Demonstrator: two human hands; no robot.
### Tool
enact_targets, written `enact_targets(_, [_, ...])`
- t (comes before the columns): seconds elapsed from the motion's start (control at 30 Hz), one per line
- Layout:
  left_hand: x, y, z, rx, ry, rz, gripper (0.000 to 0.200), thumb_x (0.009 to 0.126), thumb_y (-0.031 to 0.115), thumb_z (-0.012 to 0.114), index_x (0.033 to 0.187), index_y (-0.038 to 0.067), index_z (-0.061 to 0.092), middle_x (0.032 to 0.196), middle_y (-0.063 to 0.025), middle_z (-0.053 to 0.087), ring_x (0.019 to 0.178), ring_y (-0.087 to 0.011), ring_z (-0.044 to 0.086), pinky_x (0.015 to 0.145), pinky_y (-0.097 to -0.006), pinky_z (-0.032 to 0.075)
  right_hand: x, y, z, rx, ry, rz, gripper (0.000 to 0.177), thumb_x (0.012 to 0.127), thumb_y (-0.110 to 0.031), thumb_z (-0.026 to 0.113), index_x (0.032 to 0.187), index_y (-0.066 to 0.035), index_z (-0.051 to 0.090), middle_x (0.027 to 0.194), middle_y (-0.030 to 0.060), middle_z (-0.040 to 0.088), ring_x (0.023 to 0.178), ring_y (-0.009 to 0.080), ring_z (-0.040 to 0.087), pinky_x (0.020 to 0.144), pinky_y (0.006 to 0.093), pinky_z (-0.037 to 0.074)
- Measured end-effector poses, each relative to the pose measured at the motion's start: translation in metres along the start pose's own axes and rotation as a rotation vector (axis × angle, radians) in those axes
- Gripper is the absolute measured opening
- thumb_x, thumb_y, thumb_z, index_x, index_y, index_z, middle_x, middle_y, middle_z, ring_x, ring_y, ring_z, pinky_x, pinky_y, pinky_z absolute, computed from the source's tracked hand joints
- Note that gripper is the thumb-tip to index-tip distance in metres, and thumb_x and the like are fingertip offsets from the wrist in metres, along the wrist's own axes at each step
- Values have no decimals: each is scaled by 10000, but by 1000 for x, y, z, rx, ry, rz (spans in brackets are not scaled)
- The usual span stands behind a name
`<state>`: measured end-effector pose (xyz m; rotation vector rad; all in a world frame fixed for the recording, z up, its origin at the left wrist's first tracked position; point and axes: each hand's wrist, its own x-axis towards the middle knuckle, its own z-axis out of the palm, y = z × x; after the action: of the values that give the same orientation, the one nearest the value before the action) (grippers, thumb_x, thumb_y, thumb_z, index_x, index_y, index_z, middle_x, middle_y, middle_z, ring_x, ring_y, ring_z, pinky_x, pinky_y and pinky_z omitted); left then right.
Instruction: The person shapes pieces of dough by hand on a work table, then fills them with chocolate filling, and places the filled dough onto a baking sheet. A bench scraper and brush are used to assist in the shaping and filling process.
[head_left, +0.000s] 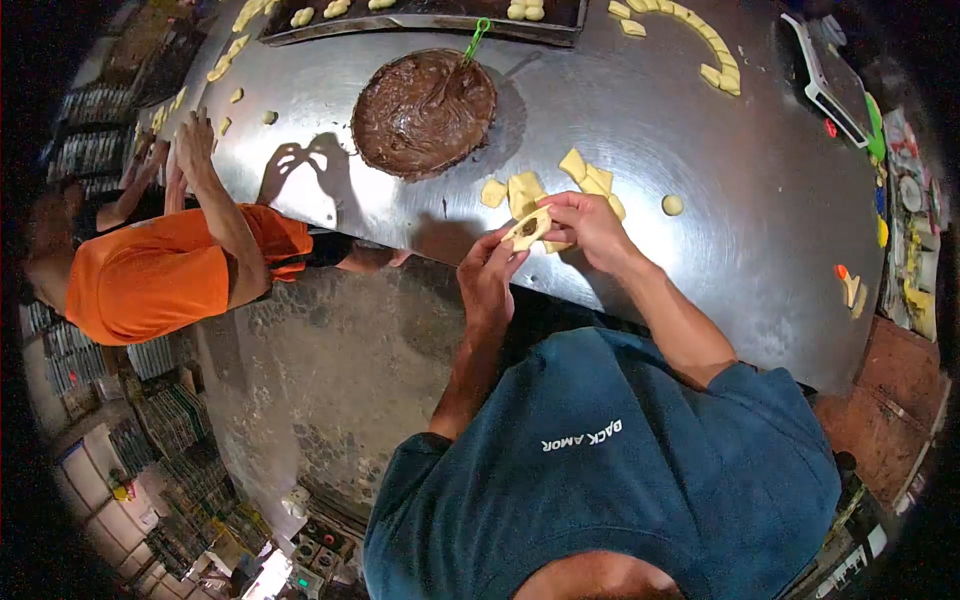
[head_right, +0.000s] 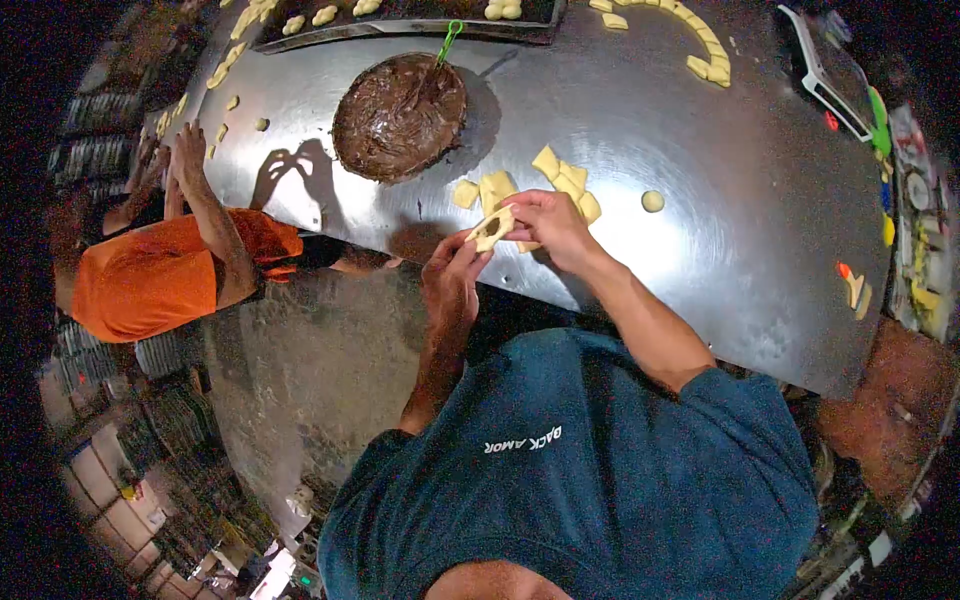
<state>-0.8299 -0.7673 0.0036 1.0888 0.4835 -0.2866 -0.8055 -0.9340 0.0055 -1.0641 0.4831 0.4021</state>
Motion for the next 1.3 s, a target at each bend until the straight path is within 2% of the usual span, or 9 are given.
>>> enact_targets(0.03, [6,0,-3,-28,-26,-1,288,894,43,579,1156,-78,573,1099,-130,601,988,-176,598,860,-283,520,2,5,8,-39,1,-51,255,919,-74,535,1109,83,599,954,135,661,817,151,660,687,251,551])
enact_targets(0.07, [12,0,-5,-33,-24,-8,288,894,43,579,1156,-78,573,1099,-130,601,988,-176,598,860,-283,520,3,14,8,-501,19,-191,320,886,-81,566,1154,94,568,985,185,663,853,221,679,704,306,544])
enact_targets(0.17, [22,4,-5,18,-14,-9,306,916,49,554,1208,-41,576,1124,-116,587,989,-170,595,864,-289,518,-7,11,39,-1090,99,-904,377,806,-33,599,1170,56,559,1040,288,616,894,399,638,726,407,534])
enact_targets(0.4, [50,27,-21,385,-178,347,217,879,24,618,1088,-13,665,1025,-69,588,958,-148,589,804,-276,527,6,-5,45,-1002,36,-756,303,804,-70,642,1103,-26,620,929,195,666,771,364,661,682,411,532])
enact_targets(0.43, [52,32,-21,106,-269,123,240,878,27,621,1115,-10,636,1023,-82,591,953,-162,599,794,-286,531,4,-20,47,-985,0,-558,210,808,-116,660,1009,-56,653,887,156,658,757,329,653,669,381,523])
enact_targets(0.67, [54,40,4,-221,-405,-264,274,894,4,575,1163,-40,549,1117,-136,588,1013,-207,603,871,-343,526,2,-44,33,-823,23,-509,140,817,-142,650,885,-19,643,800,107,592,740,262,600,662,357,475])
enact_targets(0.83, [24,10,27,-134,-314,-27,304,925,45,555,1214,-49,550,1142,-137,597,1021,-208,601,864,-348,526,-43,-21,28,-746,210,-794,156,847,-106,612,971,-17,645,878,124,624,813,288,630,717,357,514])
enact_targets(1.07, [-5,-8,41,-75,-537,-189,284,921,62,567,1169,-74,580,1082,-137,637,973,-202,620,823,-348,540,-84,-31,-21,-1053,204,-676,135,828,-146,657,888,-26,640,798,90,622,683,244,615,607,331,494])
enact_targets(1.3, [0,-34,57,147,-697,-328,329,881,66,596,1182,-64,564,1060,-132,642,962,-191,632,842,-317,532,-97,4,-63,-1189,313,-968,87,767,-122,656,800,-75,591,736,54,583,744,234,565,674,372,366])
